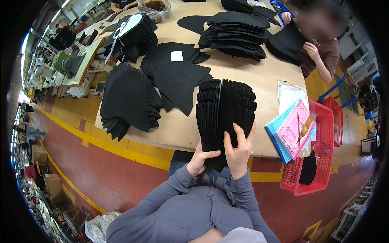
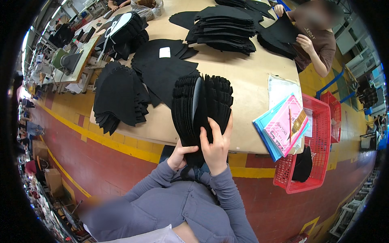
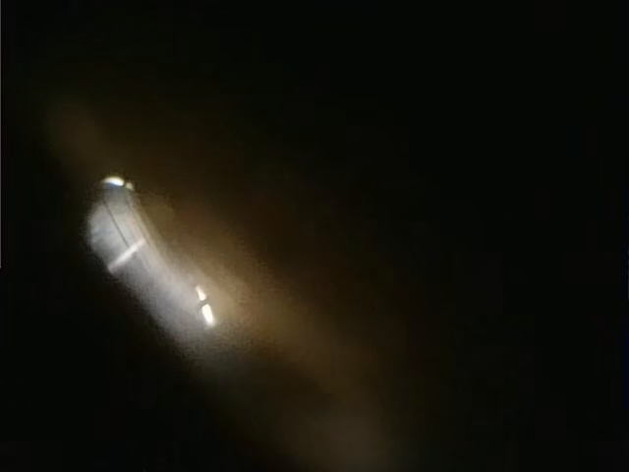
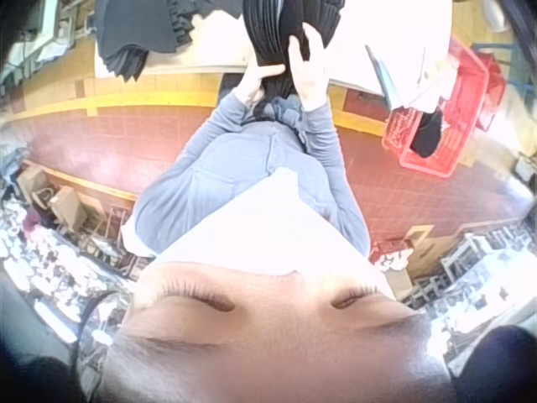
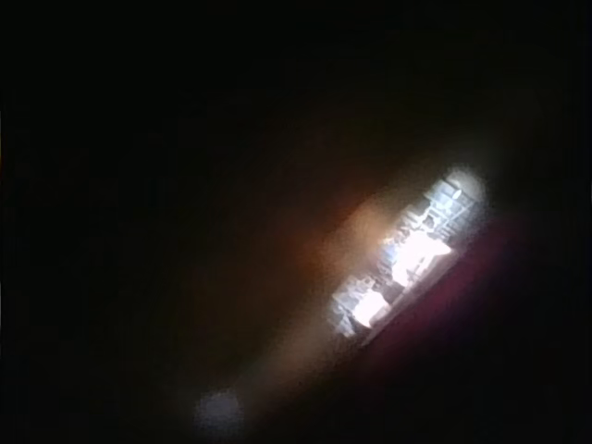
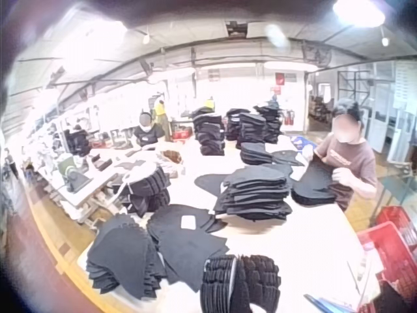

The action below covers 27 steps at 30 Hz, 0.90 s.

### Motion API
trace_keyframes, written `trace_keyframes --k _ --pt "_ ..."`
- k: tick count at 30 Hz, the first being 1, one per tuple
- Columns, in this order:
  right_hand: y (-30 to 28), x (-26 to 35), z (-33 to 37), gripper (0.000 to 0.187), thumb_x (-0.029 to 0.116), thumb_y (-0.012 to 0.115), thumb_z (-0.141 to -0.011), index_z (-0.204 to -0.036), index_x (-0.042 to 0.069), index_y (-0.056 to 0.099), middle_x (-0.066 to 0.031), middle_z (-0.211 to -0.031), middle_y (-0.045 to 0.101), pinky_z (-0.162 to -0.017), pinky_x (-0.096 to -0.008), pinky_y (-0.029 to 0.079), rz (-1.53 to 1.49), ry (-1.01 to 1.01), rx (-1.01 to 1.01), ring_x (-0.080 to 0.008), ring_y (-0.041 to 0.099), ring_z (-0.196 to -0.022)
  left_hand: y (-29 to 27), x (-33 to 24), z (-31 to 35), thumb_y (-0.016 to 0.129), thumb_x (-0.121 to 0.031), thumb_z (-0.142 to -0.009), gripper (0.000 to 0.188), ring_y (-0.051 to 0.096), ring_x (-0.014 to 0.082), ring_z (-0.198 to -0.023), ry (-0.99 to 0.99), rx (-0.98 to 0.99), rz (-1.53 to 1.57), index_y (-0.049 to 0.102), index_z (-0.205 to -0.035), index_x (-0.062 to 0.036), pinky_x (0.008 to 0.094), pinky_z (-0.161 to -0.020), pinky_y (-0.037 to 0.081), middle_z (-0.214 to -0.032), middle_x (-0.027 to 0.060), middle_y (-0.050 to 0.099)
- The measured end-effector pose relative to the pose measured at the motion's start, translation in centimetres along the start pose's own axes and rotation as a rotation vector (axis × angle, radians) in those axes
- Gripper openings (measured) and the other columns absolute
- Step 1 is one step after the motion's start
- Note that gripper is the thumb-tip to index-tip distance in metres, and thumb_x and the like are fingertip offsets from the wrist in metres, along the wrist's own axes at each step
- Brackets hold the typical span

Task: The person repeatedly picks up stacks of black fabric pieces from a table, fans them to check alignment, and places them back in organized piles. The person also briefly handles a white elastic band and a small white tag.

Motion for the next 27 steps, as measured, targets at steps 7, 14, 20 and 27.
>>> trace_keyframes --k 7,14,20,27 --pt "-0.3 0.5 -0.1 0.033 0.004 0.069 -0.080 -0.113 0.001 0.065 -0.0310 -0.137 0.040 -0.097 -0.0434 0.045 -0.010 -0.017 0.039 -0.0435 0.048 -0.123 0.0 -0.1 0.2 0.073 0.000 -0.073 0.080 0.049 0.0217 -0.125 0.003 -0.027 -0.023 0.034 -0.143 -0.0056 0.0343 -0.106 0.040 -0.133 0.0095 0.051" --pt "-0.4 0.2 0.0 0.033 -0.002 0.063 -0.080 -0.112 0.005 0.067 -0.0326 -0.147 0.029 -0.095 -0.0432 0.047 -0.005 0.038 -0.050 -0.0437 0.056 -0.115 0.0 0.2 0.0 0.074 -0.003 -0.075 0.082 0.047 0.0219 -0.127 0.007 -0.001 -0.030 0.032 -0.145 -0.0060 0.0346 -0.109 0.036 -0.137 0.0087 0.049" --pt "-0.5 1.3 -0.1 0.029 0.006 0.070 -0.081 -0.109 0.003 0.068 -0.0329 -0.140 0.038 -0.092 -0.0409 0.050 0.076 -0.037 0.021 -0.0446 0.056 -0.115 0.0 0.4 0.0 0.076 -0.005 -0.076 0.084 0.043 0.0212 -0.131 0.009 -0.006 -0.062 0.030 -0.147 -0.0066 0.0348 -0.110 0.033 -0.140 0.0083 0.046" --pt "-0.5 0.4 0.1 0.027 0.000 0.062 -0.084 -0.110 0.003 0.065 -0.0220 -0.120 0.054 -0.098 -0.0452 0.042 -0.056 0.003 -0.143 -0.0424 0.049 -0.120 0.0 0.6 -0.2 0.075 -0.005 -0.078 0.085 0.039 0.0206 -0.134 0.029 0.008 -0.085 0.028 -0.148 -0.0073 0.0352 -0.112 0.030 -0.143 0.0076 0.044"
Point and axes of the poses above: each hand's wrist, its own z-axis away from the middle knuckle, its own y-axis out of the palm, x = y × z, the point moved 7 cm from there along -z, towards the middle knuckle
